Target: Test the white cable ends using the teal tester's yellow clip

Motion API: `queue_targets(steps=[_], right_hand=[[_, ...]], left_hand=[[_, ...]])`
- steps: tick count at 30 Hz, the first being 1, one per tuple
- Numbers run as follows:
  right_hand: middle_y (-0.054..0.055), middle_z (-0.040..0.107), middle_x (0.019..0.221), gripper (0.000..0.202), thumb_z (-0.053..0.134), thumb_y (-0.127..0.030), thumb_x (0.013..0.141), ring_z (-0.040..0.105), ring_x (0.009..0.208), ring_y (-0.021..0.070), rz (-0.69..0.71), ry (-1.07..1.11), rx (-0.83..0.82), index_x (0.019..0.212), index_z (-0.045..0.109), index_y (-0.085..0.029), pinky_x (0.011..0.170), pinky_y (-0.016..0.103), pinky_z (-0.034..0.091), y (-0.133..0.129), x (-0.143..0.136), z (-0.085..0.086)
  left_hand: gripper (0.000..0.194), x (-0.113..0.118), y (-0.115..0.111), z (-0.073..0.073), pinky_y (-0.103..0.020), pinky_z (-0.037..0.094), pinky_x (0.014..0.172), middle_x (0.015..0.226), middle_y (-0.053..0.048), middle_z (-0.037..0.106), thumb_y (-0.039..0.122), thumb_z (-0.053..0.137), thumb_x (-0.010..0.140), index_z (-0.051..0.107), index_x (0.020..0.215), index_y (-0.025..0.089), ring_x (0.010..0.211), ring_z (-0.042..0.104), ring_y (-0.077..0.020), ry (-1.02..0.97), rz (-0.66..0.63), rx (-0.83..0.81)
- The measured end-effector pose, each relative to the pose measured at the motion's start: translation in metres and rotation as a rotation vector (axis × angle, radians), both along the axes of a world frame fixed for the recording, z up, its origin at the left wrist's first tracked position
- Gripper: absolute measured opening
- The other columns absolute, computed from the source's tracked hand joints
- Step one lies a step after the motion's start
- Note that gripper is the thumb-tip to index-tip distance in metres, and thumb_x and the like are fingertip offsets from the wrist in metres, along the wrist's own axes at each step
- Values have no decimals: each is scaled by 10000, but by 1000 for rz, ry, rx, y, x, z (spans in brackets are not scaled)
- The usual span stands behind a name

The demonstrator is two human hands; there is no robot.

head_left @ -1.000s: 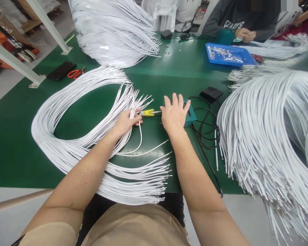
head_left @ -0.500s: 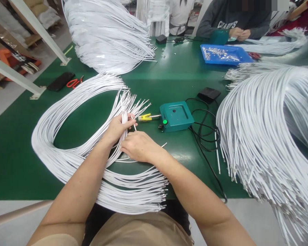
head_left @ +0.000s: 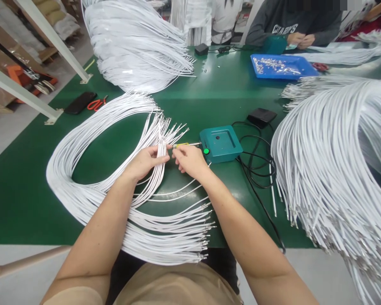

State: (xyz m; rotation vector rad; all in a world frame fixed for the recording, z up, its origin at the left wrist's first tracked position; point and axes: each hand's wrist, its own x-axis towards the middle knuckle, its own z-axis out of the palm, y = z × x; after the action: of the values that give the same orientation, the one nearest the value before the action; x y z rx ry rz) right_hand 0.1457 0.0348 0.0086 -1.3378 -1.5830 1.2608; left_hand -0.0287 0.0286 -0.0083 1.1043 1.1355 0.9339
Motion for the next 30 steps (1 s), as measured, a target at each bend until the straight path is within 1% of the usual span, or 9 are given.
queue_targets(steps=[1,4,7,11,15,20,25,28,30], right_hand=[[-28,583,540,172,557,-276,806,499,382,84,-35,45,-34,664,605,-193,386,204,422,3,0,-2],[-37,598,586,151,594,-344,783,507,397,70,-32,119,-106,766,611,-195,347,176,435,7,-4,-7],[-30,603,572,177,670,-340,712,524,434,73,-33,176,-106,748,613,-177,356,165,457,6,-8,-12],[-24,602,577,202,690,-336,677,540,469,78,-36,265,-120,740,613,-160,383,174,481,7,-8,-16],[-52,570,574,265,739,-330,613,525,462,75,-35,212,-93,779,611,-168,383,183,477,7,-7,-17],[-45,577,578,177,657,-342,690,500,429,64,-53,184,-46,703,602,-174,395,176,451,6,-10,-18],[-44,561,624,247,552,-420,783,491,434,52,-127,389,-54,769,607,-180,456,183,476,7,-13,-16],[-53,558,619,308,625,-482,732,508,443,66,-130,282,-53,833,599,-193,459,196,476,6,-13,-17],[-54,559,596,307,708,-448,655,537,480,86,-119,165,-22,778,590,-193,472,203,477,4,-13,-19]], left_hand=[[527,1,1,-2,-309,471,825,819,-12,677,284,824,585,689,1082,172,769,612,-147,16,6,13],[532,2,2,-5,-334,486,846,851,-30,704,290,844,548,685,1038,157,803,643,-172,23,5,30],[488,2,2,-6,-339,498,840,850,-34,707,285,842,553,670,990,152,805,661,-179,9,-14,17],[361,2,1,-5,-308,488,807,803,-7,678,293,807,610,622,891,162,775,646,-155,15,-11,22],[306,4,-1,-3,-262,444,783,792,29,628,271,787,619,578,819,171,740,587,-117,104,38,108],[305,6,-3,4,-270,420,766,771,29,588,301,765,621,546,793,177,747,557,-134,195,1,155],[306,8,-4,7,-261,409,696,777,18,600,330,751,628,538,790,182,670,524,-118,201,20,121],[308,7,-3,5,-258,404,689,766,18,591,326,752,615,541,785,179,673,523,-123,218,48,131],[316,6,-2,3,-257,403,698,737,30,568,312,758,602,532,778,178,679,520,-124,232,64,152]])
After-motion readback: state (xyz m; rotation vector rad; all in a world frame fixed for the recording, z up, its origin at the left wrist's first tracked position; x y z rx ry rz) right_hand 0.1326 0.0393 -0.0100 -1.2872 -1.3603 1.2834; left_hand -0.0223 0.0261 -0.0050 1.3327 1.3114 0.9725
